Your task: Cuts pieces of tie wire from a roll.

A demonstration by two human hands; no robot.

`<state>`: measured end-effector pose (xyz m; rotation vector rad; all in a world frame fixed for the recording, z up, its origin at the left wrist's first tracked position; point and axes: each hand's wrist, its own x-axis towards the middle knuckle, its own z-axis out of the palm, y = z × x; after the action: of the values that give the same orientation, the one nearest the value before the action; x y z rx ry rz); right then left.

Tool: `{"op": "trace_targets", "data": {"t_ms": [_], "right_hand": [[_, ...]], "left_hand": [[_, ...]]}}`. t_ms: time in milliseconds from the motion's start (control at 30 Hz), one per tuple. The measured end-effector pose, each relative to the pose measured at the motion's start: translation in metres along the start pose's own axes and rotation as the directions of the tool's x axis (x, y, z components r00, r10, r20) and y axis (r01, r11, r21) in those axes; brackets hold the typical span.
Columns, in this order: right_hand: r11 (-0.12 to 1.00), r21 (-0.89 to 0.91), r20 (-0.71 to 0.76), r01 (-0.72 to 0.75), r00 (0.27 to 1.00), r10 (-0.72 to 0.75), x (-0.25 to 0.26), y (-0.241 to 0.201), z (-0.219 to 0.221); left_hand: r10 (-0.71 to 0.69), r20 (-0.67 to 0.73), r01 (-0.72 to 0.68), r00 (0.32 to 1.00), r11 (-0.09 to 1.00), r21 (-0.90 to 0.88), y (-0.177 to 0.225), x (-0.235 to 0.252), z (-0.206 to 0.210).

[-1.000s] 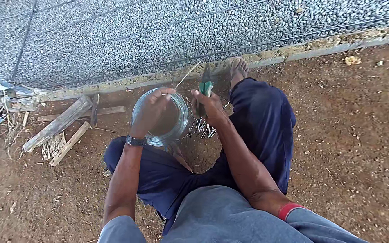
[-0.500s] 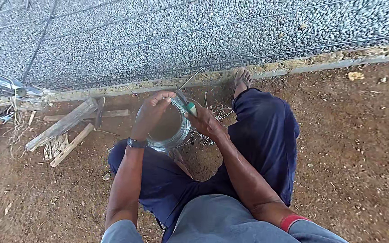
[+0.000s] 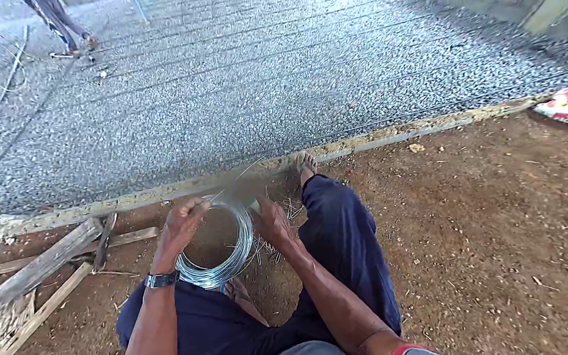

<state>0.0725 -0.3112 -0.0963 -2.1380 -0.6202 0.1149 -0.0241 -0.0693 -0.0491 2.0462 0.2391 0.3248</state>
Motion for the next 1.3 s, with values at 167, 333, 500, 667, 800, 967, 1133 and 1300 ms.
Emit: {"op": "trace_targets", "data": {"t_ms": [167, 333, 500, 667, 800, 967, 1133, 1300], "right_hand": [[0.996, 0.072, 0.007, -0.059, 0.998, 0.059, 0.003, 0.002, -0.012], [0.541, 0.782, 0.356, -0.31, 0.934, 0.022, -0.002, -0.002, -0.025], [-0.079, 0.825, 0.456, -0.56, 0.742, -0.493, -0.005, 0.001, -0.029], [-0.327, 0.682, 0.327, -0.654, 0.673, -0.664, -0.006, 0.004, -0.027], [-0.356, 0.625, 0.307, -0.694, 0.639, -0.705, -0.009, 0.014, -0.021], [-0.374, 0.609, 0.267, -0.7, 0.624, -0.734, -0.01, 0.015, -0.019], [-0.35, 0.624, 0.282, -0.699, 0.618, -0.733, -0.005, 0.019, -0.019], [-0.357, 0.631, 0.268, -0.689, 0.625, -0.733, -0.003, 0.016, -0.02]], "left_hand": [[-0.023, -0.033, 0.025, 0.999, 0.998, 0.055, -0.004, 0.003, -0.011], [-0.044, -0.05, 0.042, 0.998, 0.999, -0.033, -0.006, 0.01, -0.02], [-0.045, -0.056, 0.039, 0.997, 0.992, -0.117, -0.011, 0.015, -0.021], [-0.1, -0.033, 0.098, 0.994, 0.994, -0.045, -0.01, 0.02, -0.012], [-0.199, -0.031, 0.201, 0.979, 0.977, 0.069, 0.002, -0.004, -0.008], [-0.14, -0.025, 0.139, 0.99, 0.99, -0.019, 0.009, -0.023, -0.004], [-0.164, -0.023, 0.163, 0.986, 0.986, -0.041, 0.009, -0.02, -0.003], [-0.108, 0.02, 0.109, 0.994, 0.994, -0.034, -0.001, 0.011, 0.002]]}}
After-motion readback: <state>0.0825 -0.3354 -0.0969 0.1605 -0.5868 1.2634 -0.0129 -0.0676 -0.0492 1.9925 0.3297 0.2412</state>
